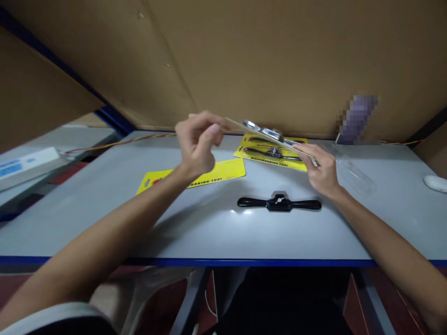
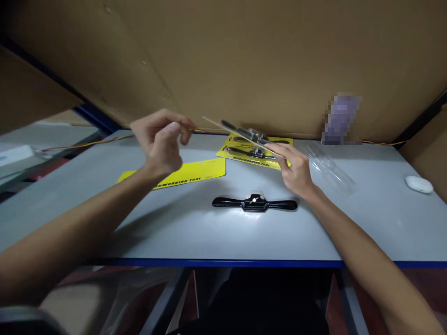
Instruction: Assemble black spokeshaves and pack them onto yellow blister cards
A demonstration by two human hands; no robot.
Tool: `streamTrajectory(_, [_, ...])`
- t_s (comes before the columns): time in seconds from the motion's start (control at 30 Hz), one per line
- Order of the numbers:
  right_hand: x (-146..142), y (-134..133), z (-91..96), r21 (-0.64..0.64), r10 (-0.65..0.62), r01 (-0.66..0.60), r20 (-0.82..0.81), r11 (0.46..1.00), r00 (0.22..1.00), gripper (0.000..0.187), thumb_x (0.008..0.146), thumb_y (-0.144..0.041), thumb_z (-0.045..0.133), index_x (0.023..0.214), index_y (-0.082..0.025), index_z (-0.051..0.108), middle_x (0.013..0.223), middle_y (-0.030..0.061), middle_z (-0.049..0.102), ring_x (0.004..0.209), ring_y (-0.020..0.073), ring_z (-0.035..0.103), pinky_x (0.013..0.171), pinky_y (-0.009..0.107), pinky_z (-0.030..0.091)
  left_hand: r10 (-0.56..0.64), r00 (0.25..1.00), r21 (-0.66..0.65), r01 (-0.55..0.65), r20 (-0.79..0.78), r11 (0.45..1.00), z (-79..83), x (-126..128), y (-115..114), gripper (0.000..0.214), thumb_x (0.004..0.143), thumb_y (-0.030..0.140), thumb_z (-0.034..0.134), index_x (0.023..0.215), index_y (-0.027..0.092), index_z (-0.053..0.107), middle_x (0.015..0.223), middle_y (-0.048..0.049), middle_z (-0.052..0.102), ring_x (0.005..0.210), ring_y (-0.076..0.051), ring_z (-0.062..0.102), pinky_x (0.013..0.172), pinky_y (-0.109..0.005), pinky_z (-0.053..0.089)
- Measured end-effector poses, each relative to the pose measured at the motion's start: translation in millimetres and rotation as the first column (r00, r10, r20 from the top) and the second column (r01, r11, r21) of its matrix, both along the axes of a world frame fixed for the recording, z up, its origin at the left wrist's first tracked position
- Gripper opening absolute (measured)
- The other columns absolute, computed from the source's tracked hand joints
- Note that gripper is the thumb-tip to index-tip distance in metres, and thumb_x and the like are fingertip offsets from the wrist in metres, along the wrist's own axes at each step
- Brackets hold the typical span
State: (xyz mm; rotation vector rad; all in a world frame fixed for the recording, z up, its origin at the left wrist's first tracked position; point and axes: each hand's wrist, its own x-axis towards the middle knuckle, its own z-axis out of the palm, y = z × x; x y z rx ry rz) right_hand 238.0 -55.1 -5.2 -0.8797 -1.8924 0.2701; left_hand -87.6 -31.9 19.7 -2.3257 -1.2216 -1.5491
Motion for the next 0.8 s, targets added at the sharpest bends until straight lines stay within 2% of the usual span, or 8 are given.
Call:
streamTrajectory(0.07, [4, 13, -2.6, 0.030, -0.018, 0.016, 0.091, 0.999, 0.996, 0.037, 0.105, -0.023, 0.049, 0.125, -0.033, 0.079, 0.134, 0.0029, 0.077, 0.124, 0.0242, 0.072, 0.111, 0.049, 0.055, 0.079, 0.996, -0.067, -0.076, 0.044, 0.995, -13.3, -32, -2, 0.049, 0.100, 0.061, 0.040, 0.081, 0.026, 0.067, 0.049, 0.0039, 0.046, 0.050, -0.017, 0.047, 0.073, -0.039, 0.046])
streamTrajectory(0.2, [13, 33, -13.7, -0.041, -0.069, 0.087, 0.341, 0.995, 0.937, 0.043, 0.097, -0.011, 0.051, 0.126, -0.027, 0.079, 0.141, 0.0064, 0.074, 0.140, 0.0293, 0.061, 0.122, 0.060, 0.043, 0.197, 0.948, -0.246, -0.259, -0.250, 0.934, -38.1, -67, -7, 0.040, 0.086, 0.055, 0.049, 0.065, 0.024, 0.062, 0.044, 0.0028, 0.049, 0.046, -0.016, 0.043, 0.074, -0.041, 0.045])
streamTrajectory(0.37, [14, 22, -14.6, -0.126, -0.129, 0.229, 0.535, 0.965, 0.835, 0.051, 0.101, -0.030, 0.057, 0.151, -0.023, 0.064, 0.166, 0.0141, 0.052, 0.158, 0.0386, 0.040, 0.126, 0.068, 0.031, 0.209, 0.934, -0.375, -0.311, -0.289, 0.873, -36.5, -63, -4, 0.039, 0.092, 0.050, 0.046, 0.069, 0.022, 0.060, 0.050, 0.0024, 0.052, 0.050, -0.014, 0.044, 0.060, -0.033, 0.036])
streamTrajectory(0.5, [24, 7, 8.2, -0.026, -0.284, 0.374, 0.600, 0.927, 0.748, 0.053, 0.103, -0.035, 0.053, 0.152, -0.019, 0.061, 0.174, 0.0176, 0.039, 0.161, 0.0433, 0.030, 0.126, 0.071, 0.027, -0.011, 0.938, -0.437, -0.151, -0.348, 0.887, -20.3, -41, -18, 0.039, 0.092, 0.054, 0.047, 0.081, 0.023, 0.067, 0.075, -0.0039, 0.073, 0.065, -0.019, 0.062, 0.067, -0.032, 0.045])
streamTrajectory(0.6, [44, 5, 31.2, -0.028, -0.443, 0.653, 0.713, 0.757, 0.544, 0.052, 0.100, -0.038, 0.057, 0.141, -0.007, 0.065, 0.160, 0.0320, 0.050, 0.153, 0.0543, 0.038, 0.116, 0.076, 0.033, -0.185, 0.881, -0.388, 0.002, -0.435, 0.922, -12.5, -19, -40, 0.041, 0.095, 0.053, 0.047, 0.076, 0.023, 0.067, 0.083, -0.0079, 0.075, 0.080, -0.023, 0.066, 0.079, -0.037, 0.048])
streamTrajectory(0.67, [59, 7, 45.6, -0.147, -0.388, 0.816, 0.823, 0.559, 0.414, 0.058, 0.099, -0.041, 0.061, 0.142, -0.002, 0.061, 0.139, 0.0368, 0.064, 0.136, 0.0546, 0.057, 0.104, 0.070, 0.045, -0.240, 0.836, -0.345, 0.066, -0.494, 0.936, -12.3, -4, -53, 0.049, 0.098, 0.051, 0.048, 0.060, 0.022, 0.055, 0.066, -0.0057, 0.067, 0.073, -0.022, 0.061, 0.082, -0.041, 0.045])
streamTrajectory(0.7, [64, 7, 52.3, -0.179, -0.342, 0.846, 0.857, 0.502, 0.385, 0.059, 0.100, -0.041, 0.062, 0.144, -0.003, 0.059, 0.135, 0.0356, 0.067, 0.129, 0.0524, 0.063, 0.099, 0.065, 0.049, -0.285, 0.815, -0.350, 0.108, -0.505, 0.930, -13.4, 3, -58, 0.052, 0.101, 0.048, 0.046, 0.056, 0.022, 0.049, 0.059, -0.0042, 0.062, 0.068, -0.020, 0.058, 0.081, -0.041, 0.044])
streamTrajectory(0.8, [64, -2, 70.2, -0.144, -0.333, 0.865, 0.883, 0.481, 0.332, 0.053, 0.100, -0.044, 0.063, 0.142, -0.011, 0.062, 0.130, 0.0311, 0.071, 0.120, 0.0474, 0.069, 0.090, 0.056, 0.051, -0.434, 0.751, -0.403, 0.242, -0.499, 0.883, -18.6, 16, -66, 0.049, 0.104, 0.044, 0.044, 0.060, 0.023, 0.049, 0.053, -0.0003, 0.057, 0.055, -0.017, 0.049, 0.072, -0.038, 0.043])
